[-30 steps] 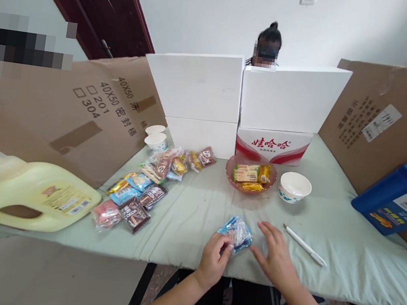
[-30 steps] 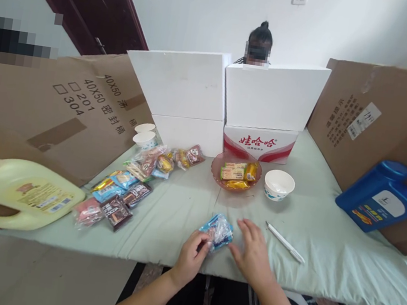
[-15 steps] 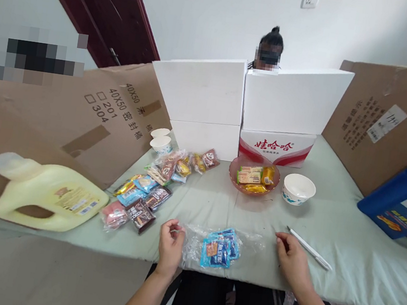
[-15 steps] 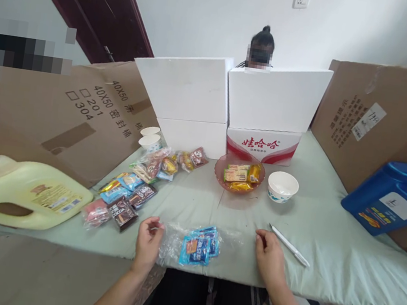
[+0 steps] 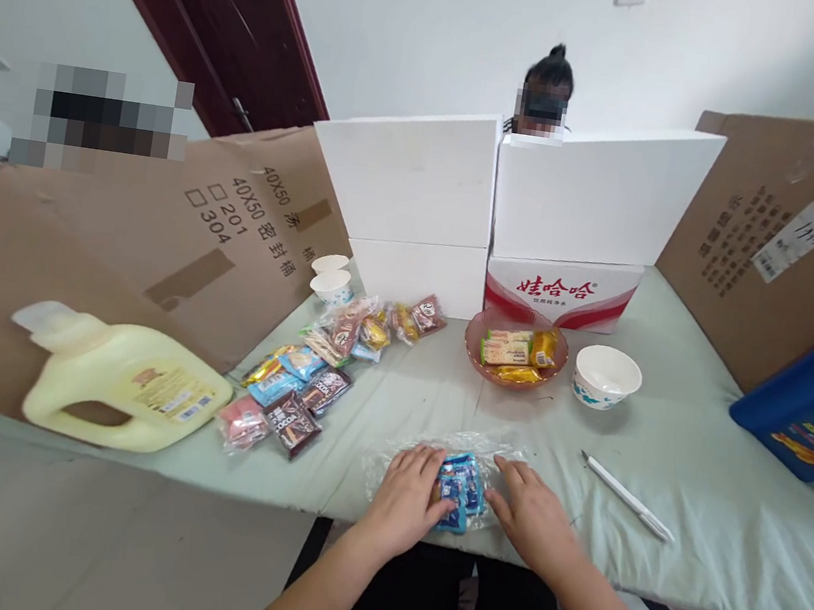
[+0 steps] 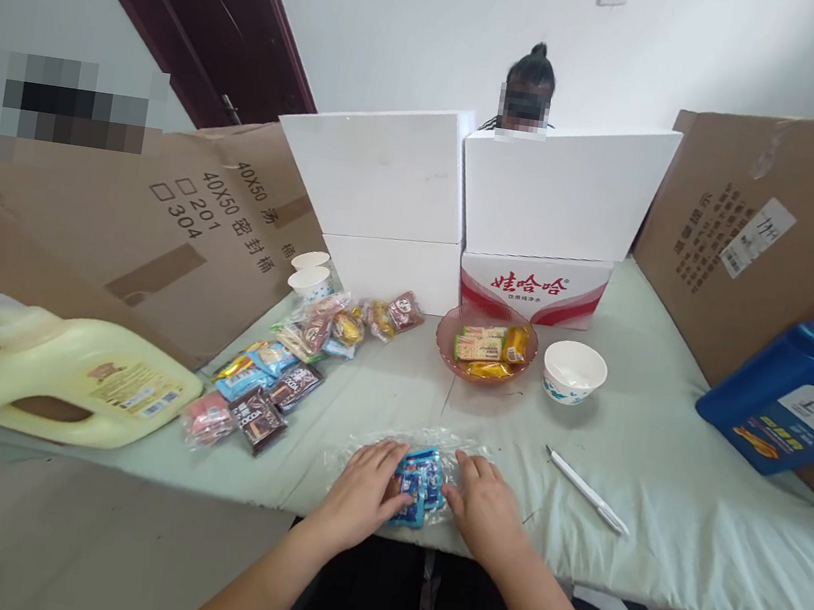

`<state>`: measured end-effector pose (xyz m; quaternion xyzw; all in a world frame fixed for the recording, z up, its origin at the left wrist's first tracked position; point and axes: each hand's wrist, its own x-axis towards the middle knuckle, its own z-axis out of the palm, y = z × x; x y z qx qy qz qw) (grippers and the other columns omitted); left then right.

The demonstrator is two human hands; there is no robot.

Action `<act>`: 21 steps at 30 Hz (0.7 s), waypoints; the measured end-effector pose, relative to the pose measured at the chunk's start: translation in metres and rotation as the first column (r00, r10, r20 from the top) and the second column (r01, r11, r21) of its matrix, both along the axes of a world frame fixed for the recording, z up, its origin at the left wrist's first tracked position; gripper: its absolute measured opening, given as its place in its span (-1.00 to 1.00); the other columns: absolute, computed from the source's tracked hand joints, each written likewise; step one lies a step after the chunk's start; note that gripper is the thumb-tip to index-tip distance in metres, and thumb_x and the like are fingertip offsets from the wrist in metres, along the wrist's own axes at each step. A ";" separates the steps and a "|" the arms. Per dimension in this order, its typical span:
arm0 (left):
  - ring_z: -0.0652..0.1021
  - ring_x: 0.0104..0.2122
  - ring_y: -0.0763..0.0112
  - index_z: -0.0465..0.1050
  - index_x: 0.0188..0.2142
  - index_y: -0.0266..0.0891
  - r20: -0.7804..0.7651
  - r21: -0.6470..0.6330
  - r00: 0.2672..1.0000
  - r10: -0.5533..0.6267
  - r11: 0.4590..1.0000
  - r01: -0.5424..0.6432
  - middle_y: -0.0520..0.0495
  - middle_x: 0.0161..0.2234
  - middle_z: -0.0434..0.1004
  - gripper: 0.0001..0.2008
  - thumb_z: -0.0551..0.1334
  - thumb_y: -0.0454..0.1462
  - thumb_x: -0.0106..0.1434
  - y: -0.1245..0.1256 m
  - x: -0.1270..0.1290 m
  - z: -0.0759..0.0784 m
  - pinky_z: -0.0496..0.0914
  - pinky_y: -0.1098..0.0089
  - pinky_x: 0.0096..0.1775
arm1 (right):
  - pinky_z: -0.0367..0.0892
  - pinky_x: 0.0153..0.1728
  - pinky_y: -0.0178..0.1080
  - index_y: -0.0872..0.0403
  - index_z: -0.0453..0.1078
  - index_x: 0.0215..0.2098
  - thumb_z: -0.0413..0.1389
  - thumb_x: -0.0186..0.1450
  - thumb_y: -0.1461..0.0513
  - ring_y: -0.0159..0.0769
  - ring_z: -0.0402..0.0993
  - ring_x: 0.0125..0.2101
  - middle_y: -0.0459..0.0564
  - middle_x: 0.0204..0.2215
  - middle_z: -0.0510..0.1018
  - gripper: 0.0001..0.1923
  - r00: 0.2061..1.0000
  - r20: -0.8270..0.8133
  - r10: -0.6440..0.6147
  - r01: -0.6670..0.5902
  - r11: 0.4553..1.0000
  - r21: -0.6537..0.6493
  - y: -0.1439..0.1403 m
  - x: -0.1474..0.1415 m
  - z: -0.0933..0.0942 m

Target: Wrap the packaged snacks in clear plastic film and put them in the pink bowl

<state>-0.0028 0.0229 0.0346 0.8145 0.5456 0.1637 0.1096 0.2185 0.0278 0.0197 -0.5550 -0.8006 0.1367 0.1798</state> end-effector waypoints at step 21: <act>0.52 -0.28 0.24 0.38 -0.10 -0.14 0.293 -0.392 0.945 0.145 0.920 -0.019 0.01 -0.27 0.52 -0.56 0.37 -0.33 0.00 -0.002 0.012 0.012 0.33 0.35 -0.24 | 0.30 -0.27 -0.30 -0.02 0.38 -0.21 -0.11 0.41 0.24 -0.33 0.44 -0.29 -0.08 -0.31 0.50 -0.77 0.934 -0.308 0.178 -0.236 0.958 -0.161 -0.032 -0.003 0.021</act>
